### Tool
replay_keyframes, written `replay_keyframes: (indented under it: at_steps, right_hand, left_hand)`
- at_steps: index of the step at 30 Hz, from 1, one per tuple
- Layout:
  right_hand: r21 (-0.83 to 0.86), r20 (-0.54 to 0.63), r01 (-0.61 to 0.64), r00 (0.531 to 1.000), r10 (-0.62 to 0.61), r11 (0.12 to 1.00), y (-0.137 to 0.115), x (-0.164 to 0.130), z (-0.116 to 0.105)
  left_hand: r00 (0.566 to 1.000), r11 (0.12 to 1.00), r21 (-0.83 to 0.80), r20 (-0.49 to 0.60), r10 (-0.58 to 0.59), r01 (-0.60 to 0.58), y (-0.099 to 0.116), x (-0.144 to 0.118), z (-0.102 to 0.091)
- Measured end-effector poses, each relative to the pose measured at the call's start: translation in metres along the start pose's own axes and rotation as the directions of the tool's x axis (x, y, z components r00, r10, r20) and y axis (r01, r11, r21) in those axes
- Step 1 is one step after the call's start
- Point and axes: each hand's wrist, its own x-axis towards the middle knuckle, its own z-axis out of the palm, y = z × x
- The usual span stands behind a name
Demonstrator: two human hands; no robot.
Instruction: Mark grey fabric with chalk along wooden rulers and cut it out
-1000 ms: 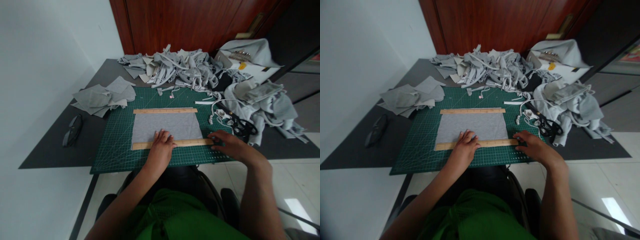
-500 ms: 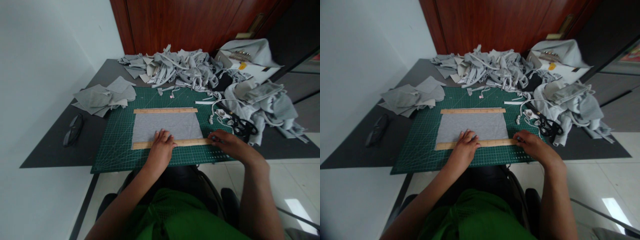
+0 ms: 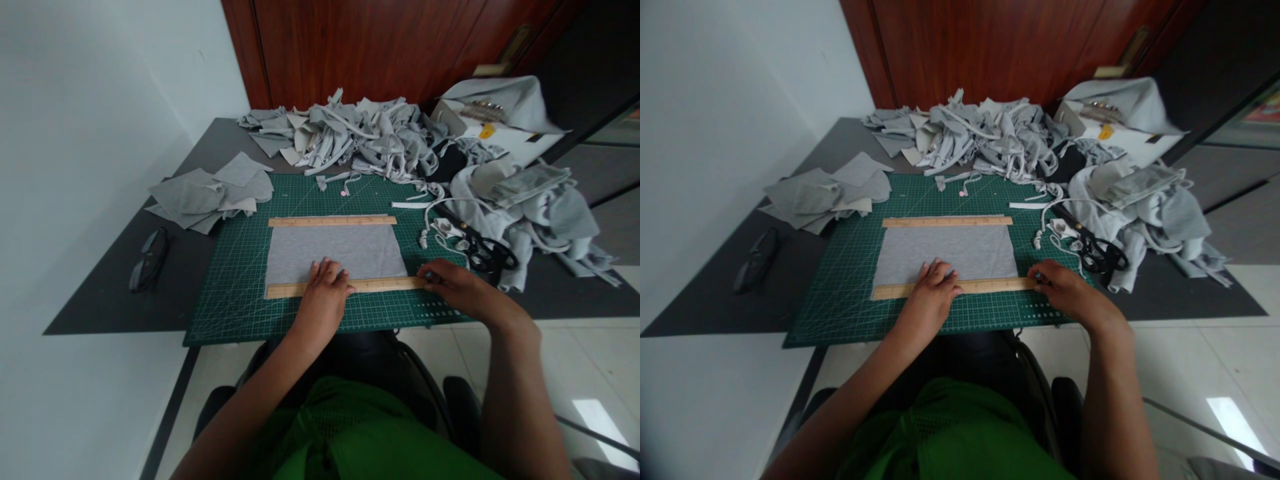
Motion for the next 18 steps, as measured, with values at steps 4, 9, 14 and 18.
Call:
replay_keyframes:
  at_steps: [4, 9, 14, 18]
  right_hand:
    - [-0.009, -0.007, -0.005, 1.000, 0.005, 1.000, 0.0029, 0.0006, -0.0018]
    - [-0.021, 0.010, 0.015, 1.000, -0.015, 1.000, 0.0027, -0.0004, -0.0024]
    - [-0.005, -0.008, 0.012, 1.000, -0.012, 1.000, -0.0040, -0.0015, -0.0021]
    - [0.001, -0.016, 0.011, 1.000, -0.011, 1.000, -0.0054, -0.0004, -0.0016]
  left_hand:
    - [1.000, 1.000, 0.014, -0.010, -0.001, 0.001, -0.0006, -0.0001, 0.0014]
    - [1.000, 1.000, 0.005, -0.007, 0.003, -0.003, -0.0003, -0.0004, 0.0012]
    - [1.000, 1.000, -0.004, -0.011, 0.002, -0.002, 0.0004, -0.0009, -0.0005]
    - [1.000, 1.000, -0.017, -0.002, -0.003, 0.003, 0.0009, -0.0006, -0.0014]
